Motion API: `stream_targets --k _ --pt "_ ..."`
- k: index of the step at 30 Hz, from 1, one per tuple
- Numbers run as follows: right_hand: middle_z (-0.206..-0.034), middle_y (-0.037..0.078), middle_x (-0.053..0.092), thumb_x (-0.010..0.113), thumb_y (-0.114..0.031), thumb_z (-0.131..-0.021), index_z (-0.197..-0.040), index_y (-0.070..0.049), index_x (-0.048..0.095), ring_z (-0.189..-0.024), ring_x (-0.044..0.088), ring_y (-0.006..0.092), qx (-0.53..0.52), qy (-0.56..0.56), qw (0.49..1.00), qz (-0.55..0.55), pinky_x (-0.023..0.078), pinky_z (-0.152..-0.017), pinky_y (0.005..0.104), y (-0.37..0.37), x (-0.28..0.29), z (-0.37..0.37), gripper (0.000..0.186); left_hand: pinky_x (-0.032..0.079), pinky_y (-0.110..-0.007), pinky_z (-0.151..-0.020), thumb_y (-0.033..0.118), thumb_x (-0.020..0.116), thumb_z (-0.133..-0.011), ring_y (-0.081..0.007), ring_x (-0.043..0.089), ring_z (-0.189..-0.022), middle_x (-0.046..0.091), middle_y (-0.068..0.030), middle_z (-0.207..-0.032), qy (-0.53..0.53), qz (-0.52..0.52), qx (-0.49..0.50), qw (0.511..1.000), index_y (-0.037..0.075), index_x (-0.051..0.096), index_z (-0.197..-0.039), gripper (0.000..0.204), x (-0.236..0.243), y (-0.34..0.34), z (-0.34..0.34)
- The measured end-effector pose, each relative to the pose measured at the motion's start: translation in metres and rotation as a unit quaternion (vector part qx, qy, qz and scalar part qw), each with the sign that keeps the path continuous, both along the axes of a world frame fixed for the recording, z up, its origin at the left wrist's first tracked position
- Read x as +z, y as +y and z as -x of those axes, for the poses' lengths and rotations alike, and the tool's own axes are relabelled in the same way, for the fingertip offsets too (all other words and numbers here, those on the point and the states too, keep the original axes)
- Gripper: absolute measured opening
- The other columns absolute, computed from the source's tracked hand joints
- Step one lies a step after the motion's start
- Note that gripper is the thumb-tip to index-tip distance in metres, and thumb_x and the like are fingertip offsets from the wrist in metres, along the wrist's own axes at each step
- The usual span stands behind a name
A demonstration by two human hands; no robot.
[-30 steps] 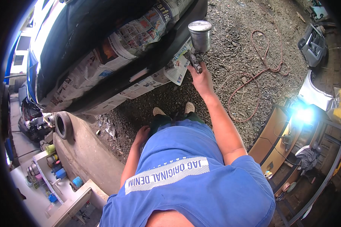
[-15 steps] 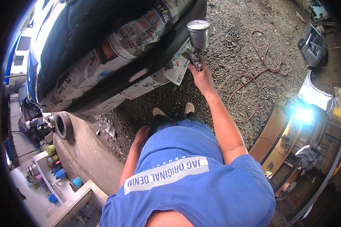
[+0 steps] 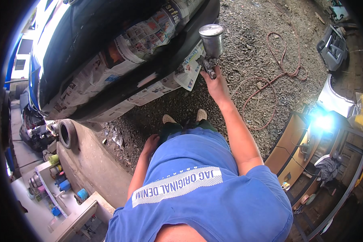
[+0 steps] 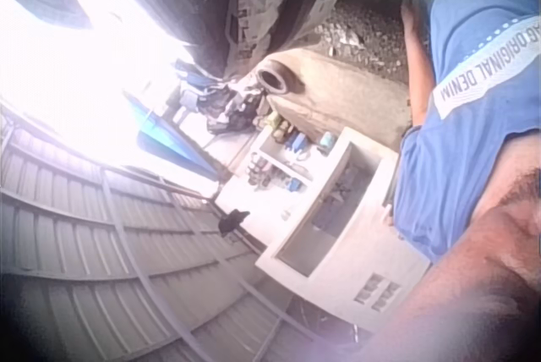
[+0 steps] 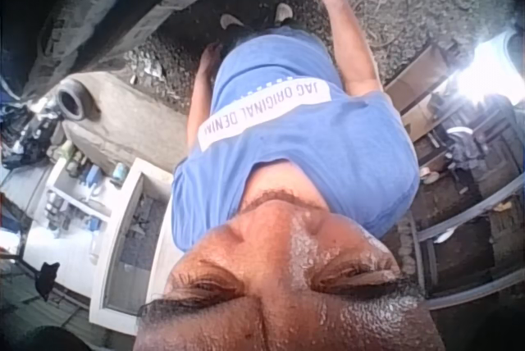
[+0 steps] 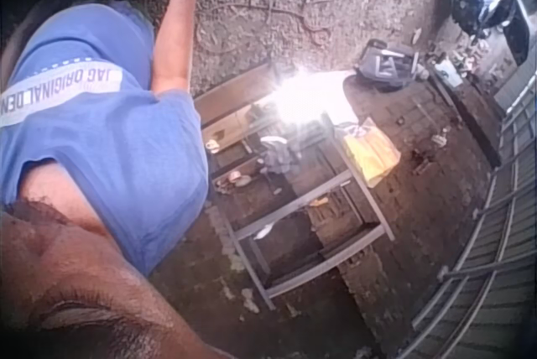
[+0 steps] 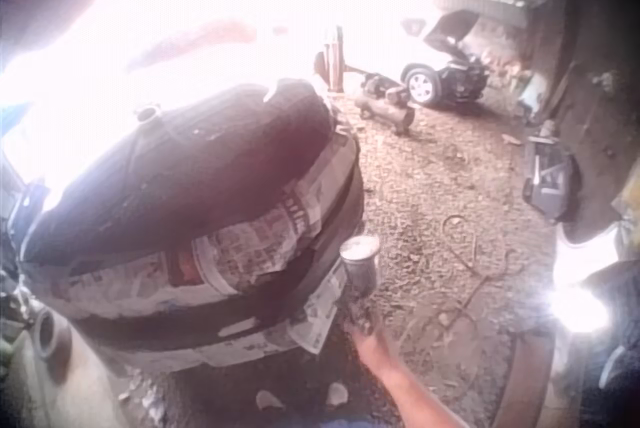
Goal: The person uses a spray gun to apply paint to the front bumper of a car, then applies masking tape and newspaper to the hood.
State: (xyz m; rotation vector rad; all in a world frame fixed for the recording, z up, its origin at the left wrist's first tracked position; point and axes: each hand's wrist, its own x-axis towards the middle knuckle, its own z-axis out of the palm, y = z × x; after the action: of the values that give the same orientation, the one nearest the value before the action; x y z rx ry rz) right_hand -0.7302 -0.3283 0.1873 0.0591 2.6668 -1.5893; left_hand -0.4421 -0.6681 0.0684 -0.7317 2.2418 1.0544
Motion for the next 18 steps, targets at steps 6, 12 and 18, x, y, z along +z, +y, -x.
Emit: stream_targets --k 6,12,18 --pt "-0.08 0.023 0.069 0.064 -0.045 -0.094 -0.118 -0.002 0.055 -0.078 0.068 0.0451 0.035 -0.115 0.993 0.02 0.049 -0.07 0.0505 0.002 0.012 -0.016 0.05 0.046 -0.042 -0.103 0.029 0.058 -0.096 -0.0362 0.061 -0.121 0.065 -0.0248 -0.125 -0.003 -0.004 -0.004 1.0 -0.003 0.062 -0.128 0.046 0.002 0.001 0.001" --pt "-0.08 0.025 0.068 0.064 -0.048 -0.094 -0.117 -0.001 0.057 -0.078 0.067 0.0452 0.023 -0.115 0.993 0.0 0.048 -0.069 0.0505 0.003 0.011 -0.013 0.052 0.046 -0.042 -0.103 0.029 0.058 -0.095 -0.0373 0.061 -0.121 0.065 -0.0255 -0.125 -0.001 -0.003 -0.002 1.0 -0.003 0.063 -0.126 0.045 -0.006 0.004 0.0" --pt "-0.09 0.029 0.069 0.063 -0.044 -0.094 -0.119 0.0 0.058 -0.093 0.066 0.0485 -0.003 -0.106 0.994 -0.02 0.049 -0.075 0.0503 -0.002 -0.004 -0.009 0.05 0.047 -0.045 -0.101 0.029 0.058 -0.095 -0.041 0.06 -0.118 0.064 -0.0273 -0.123 0.019 0.044 -0.07 0.996 -0.002 0.066 -0.12 0.04 -0.014 -0.002 -0.012"
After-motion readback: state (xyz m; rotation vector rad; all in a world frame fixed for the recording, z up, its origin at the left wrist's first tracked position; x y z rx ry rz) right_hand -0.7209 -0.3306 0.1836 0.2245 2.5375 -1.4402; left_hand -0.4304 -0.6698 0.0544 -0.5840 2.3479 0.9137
